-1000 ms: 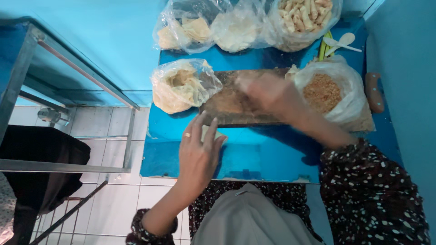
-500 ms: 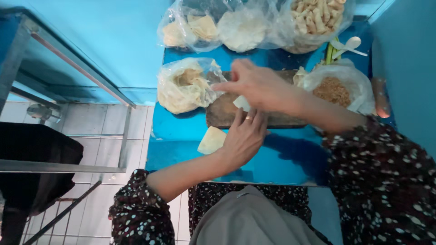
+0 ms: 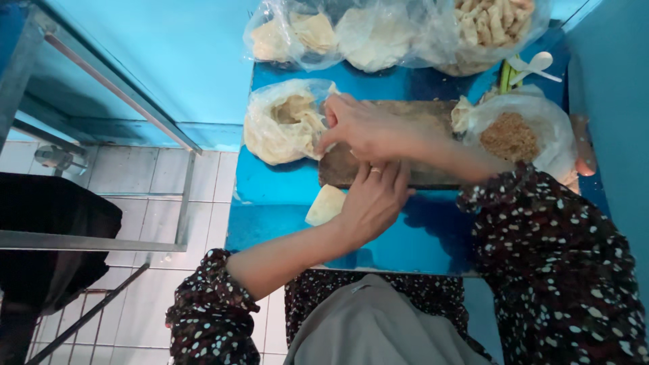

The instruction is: The person takes thin square wrappers from a stack on a wooden board, places a portion of filling from a plastic bag onto a wrapper, folds the wrapper around the filling into a closed packet, and sets the finished packet aside. The person repeats this folding cycle continuously, occasionally reaching into the bags of wrappers and filling.

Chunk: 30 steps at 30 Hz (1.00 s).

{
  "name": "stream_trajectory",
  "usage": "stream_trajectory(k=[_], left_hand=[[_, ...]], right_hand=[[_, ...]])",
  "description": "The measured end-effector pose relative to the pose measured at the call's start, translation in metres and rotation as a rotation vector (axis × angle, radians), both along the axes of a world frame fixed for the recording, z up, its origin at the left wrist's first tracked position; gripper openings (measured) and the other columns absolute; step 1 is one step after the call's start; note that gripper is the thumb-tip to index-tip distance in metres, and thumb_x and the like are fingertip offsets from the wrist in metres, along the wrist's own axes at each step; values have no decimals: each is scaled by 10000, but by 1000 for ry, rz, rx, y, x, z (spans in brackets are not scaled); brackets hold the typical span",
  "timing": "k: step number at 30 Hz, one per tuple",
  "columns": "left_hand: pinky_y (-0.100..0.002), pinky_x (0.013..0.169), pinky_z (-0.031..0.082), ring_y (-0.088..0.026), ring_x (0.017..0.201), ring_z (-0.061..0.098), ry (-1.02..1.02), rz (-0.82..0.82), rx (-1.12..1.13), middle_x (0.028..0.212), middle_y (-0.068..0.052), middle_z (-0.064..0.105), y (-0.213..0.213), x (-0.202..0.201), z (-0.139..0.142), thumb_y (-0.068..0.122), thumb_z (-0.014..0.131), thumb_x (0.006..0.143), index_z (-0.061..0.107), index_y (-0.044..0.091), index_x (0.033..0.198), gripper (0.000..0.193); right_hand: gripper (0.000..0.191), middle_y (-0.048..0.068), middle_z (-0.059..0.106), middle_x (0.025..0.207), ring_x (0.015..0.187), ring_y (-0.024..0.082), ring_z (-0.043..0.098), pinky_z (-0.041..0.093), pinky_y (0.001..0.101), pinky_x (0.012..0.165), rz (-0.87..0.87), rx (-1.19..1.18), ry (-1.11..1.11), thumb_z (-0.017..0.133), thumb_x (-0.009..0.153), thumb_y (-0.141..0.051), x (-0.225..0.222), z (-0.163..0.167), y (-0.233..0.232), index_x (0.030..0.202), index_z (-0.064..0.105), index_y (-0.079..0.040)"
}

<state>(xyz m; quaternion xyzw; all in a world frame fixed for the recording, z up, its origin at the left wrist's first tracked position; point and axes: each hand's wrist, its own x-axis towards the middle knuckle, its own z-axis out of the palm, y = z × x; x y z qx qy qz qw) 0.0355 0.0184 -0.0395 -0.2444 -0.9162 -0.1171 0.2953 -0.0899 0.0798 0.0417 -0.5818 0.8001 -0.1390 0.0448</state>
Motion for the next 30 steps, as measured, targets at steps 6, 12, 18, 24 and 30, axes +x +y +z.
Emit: stream_trajectory(k=[6,12,18,24,30], left_hand=[[-573,1074,404,-450,1223,513,-76,27,-39,1259,-246,578,-8,8,14,383,674,953,633,-83,1191,524],[-582,1030,412,-427,1174,538,-19,86,-42,1296,-256,590,-6,11,15,483,671,909,616,-101,1281,694],[-562,1056,418,-399,1172,555,-28,39,-59,1334,-274,596,-4,13,14,522,660,920,601,-102,1350,760],[-559,1073,417,-396,1164,560,5,52,-131,1333,-282,600,1,9,15,541,652,908,631,-117,1288,760],[-532,1085,429,-427,1174,566,10,46,-170,1329,-321,593,2,8,14,556,631,910,636,-153,1256,788]], right_hand=[[494,96,471,1135,1094,298,547,502,382,885,74,-153,-354,552,784,154,-13,9,19,1078,702,-214],[509,103,520,1076,1052,294,562,476,400,855,-5,-184,-189,556,875,128,-20,17,82,1207,739,-212],[660,130,562,1094,1033,315,567,471,414,863,-204,-115,-99,640,783,25,-2,-4,110,1403,657,-200],[698,148,579,1178,1069,351,567,452,468,861,-237,-173,33,821,708,-175,20,-15,110,1375,618,-200],[671,83,584,1168,1104,288,576,417,530,923,-227,-6,450,728,819,-208,31,-20,108,1474,579,-216]])
